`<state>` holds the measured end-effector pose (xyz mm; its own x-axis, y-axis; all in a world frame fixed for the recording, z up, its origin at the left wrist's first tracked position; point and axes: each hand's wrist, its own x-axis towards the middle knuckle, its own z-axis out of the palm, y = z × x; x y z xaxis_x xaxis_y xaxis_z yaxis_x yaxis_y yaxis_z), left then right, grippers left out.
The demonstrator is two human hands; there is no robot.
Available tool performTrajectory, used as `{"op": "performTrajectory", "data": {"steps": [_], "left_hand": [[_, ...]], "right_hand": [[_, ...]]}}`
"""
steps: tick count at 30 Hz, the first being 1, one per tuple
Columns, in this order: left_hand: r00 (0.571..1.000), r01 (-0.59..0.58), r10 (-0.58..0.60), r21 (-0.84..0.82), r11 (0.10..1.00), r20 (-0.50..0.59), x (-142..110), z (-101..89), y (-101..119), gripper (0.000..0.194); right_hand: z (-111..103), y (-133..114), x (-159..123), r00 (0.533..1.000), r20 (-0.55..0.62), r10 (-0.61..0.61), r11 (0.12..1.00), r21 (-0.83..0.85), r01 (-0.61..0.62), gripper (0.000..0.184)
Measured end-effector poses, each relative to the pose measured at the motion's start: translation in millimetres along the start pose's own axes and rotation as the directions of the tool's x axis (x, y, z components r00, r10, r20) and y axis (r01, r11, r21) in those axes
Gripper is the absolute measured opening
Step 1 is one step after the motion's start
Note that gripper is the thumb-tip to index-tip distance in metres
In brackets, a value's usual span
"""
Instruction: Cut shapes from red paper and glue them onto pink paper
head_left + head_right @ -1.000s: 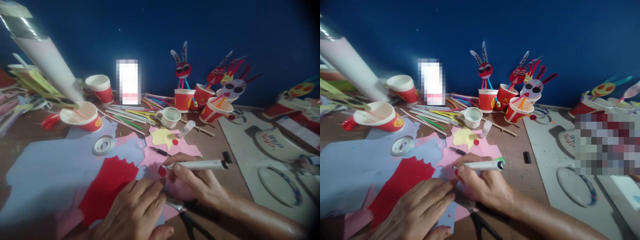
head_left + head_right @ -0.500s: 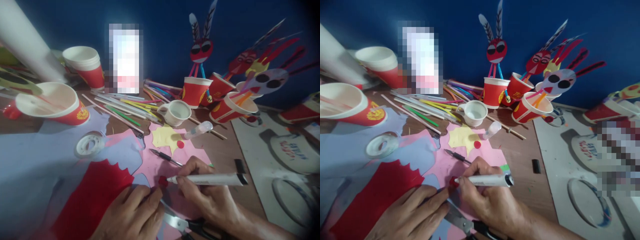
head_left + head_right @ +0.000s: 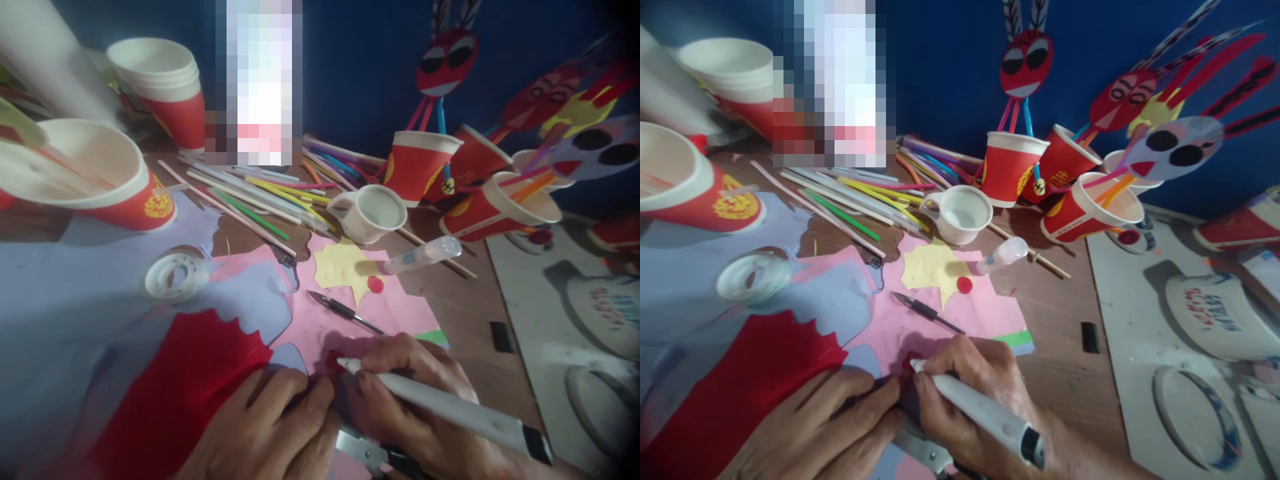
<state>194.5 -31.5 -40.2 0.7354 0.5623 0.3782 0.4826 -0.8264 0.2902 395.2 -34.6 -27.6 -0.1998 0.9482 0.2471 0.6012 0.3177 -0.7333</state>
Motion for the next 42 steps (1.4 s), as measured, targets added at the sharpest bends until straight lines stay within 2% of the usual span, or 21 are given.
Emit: {"op": "performTrajectory", "data": {"steps": [4, 8, 14, 23, 26, 29, 32, 37, 40, 42], "left_hand": [[1.0, -0.002, 0.002, -0.015, 1.0, 0.004, 0.8, -1.9, -0.3, 0.029], [0.997, -0.032, 0.034, -0.028, 0.999, 0.075, -0.2, -4.6, -1.3, 0.03], [0.996, -0.031, 0.032, -0.006, 0.999, 0.079, 0.1, -5.7, -2.2, 0.03], [0.995, -0.026, 0.028, -0.013, 1.0, 0.097, -1.0, -5.1, -1.9, 0.031], [0.99, -0.05, 0.052, -0.015, 0.999, 0.128, -1.8, -7.1, -2.2, 0.032], [0.987, -0.069, 0.071, -0.015, 0.997, 0.144, -2.9, -8.9, -2.8, 0.036], [0.988, -0.065, 0.067, -0.02, 0.998, 0.14, -1.4, -10.2, -3.7, 0.043], [0.995, -0.026, 0.031, -0.056, 0.998, 0.095, 5.3, -9.3, -3.7, 0.034], [0.996, 0.0, 0.005, -0.059, 0.998, 0.085, 5.7, -6.5, -2.8, 0.029], [0.996, 0.013, -0.008, -0.055, 0.998, 0.087, 4.0, -4.7, -2.6, 0.026]], "right_hand": [[3.3, 0.8, 0.5, 0.999, 0.017, -0.039, 0.999, -0.027, 0.039, 0.008], [2.0, -0.3, 1.8, 0.998, 0.055, -0.02, 0.997, -0.071, 0.024, 0.007], [-4.2, 4.3, -2.7, 0.997, 0.08, 0.005, 0.99, -0.143, 0.006, 0.008], [-5.3, 1.9, -1.2, 0.998, 0.068, 0.014, 0.982, -0.191, -0.001, 0.011], [-6.5, -1.5, 0.4, 1.0, 0.02, -0.008, 0.981, -0.192, 0.012, 0.011], [-9.8, -2.4, 1.6, 0.997, -0.039, -0.06, 0.994, -0.088, 0.057, 0.012], [-12.8, -0.3, 1.1, 0.994, -0.028, -0.101, 0.994, -0.046, 0.1, 0.015], [-12.6, 2.6, -3.4, 0.968, 0.075, -0.239, 0.951, -0.184, 0.249, 0.016], [-11.7, 2.0, -4.7, 0.955, 0.126, -0.268, 0.918, -0.267, 0.292, 0.016], [-11.6, 1.2, -4.7, 0.941, 0.175, -0.289, 0.908, -0.261, 0.327, 0.016]]}}
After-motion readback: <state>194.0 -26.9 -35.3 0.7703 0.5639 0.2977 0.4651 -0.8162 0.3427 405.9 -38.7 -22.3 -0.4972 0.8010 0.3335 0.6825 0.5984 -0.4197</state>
